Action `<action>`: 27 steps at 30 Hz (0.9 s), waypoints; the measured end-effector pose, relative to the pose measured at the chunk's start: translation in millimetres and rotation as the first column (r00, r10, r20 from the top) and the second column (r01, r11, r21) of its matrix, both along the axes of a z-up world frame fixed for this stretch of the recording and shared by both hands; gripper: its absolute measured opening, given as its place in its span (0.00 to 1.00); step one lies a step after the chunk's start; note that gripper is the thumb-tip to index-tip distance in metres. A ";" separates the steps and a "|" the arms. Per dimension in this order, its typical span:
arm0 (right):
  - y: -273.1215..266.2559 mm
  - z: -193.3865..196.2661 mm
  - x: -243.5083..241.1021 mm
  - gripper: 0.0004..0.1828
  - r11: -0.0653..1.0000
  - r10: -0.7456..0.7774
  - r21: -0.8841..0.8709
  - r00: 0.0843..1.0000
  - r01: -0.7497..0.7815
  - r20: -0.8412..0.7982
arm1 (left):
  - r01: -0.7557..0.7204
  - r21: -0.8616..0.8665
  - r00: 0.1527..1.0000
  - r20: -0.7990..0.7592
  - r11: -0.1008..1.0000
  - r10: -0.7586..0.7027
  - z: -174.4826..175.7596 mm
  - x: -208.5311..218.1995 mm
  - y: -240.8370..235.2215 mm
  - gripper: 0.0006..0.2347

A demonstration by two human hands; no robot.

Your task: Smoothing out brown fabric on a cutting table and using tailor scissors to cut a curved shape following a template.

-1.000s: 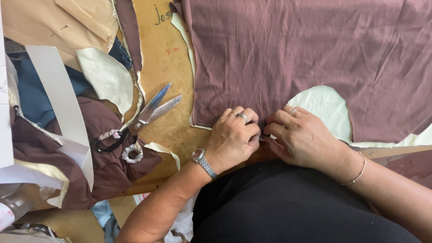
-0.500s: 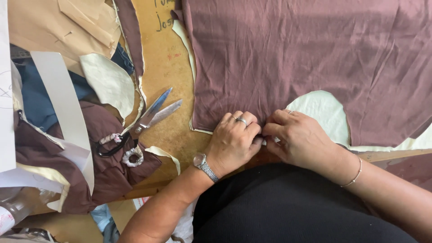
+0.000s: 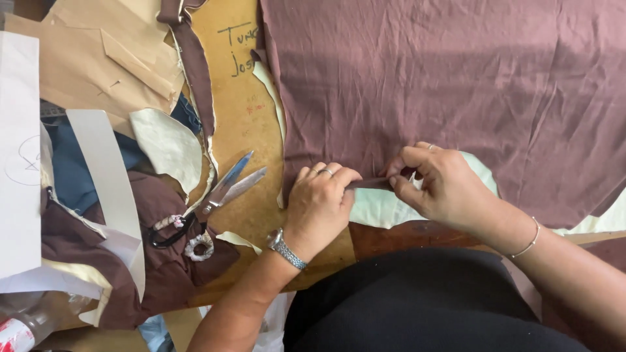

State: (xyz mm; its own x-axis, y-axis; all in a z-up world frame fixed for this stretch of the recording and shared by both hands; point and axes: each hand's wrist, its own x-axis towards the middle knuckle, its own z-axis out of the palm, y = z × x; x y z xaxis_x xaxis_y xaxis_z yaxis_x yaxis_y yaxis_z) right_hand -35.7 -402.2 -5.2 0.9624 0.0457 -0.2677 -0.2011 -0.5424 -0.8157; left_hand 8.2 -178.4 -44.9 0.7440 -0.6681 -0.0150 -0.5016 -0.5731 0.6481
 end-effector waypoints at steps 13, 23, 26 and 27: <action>-10.3 -20.9 25.9 0.05 0.694 -0.448 0.433 0.815 0.576 -0.367 | -0.273 -0.152 0.886 -0.425 0.950 0.187 50.1 70.9 7.5 0.13; -12.3 -10.7 26.9 0.17 0.662 -0.414 0.538 0.853 0.522 -0.318 | -0.278 -0.267 0.890 -0.433 0.923 0.143 46.7 79.4 -1.1 0.21; -13.3 -10.9 28.0 0.16 0.673 -0.423 0.528 0.855 0.518 -0.300 | -0.280 -0.270 0.893 -0.424 0.921 0.147 47.9 81.2 -0.7 0.21; -13.7 -10.8 27.4 0.16 0.673 -0.421 0.531 0.857 0.515 -0.298 | -0.282 -0.268 0.892 -0.427 0.921 0.149 48.7 81.2 -0.6 0.21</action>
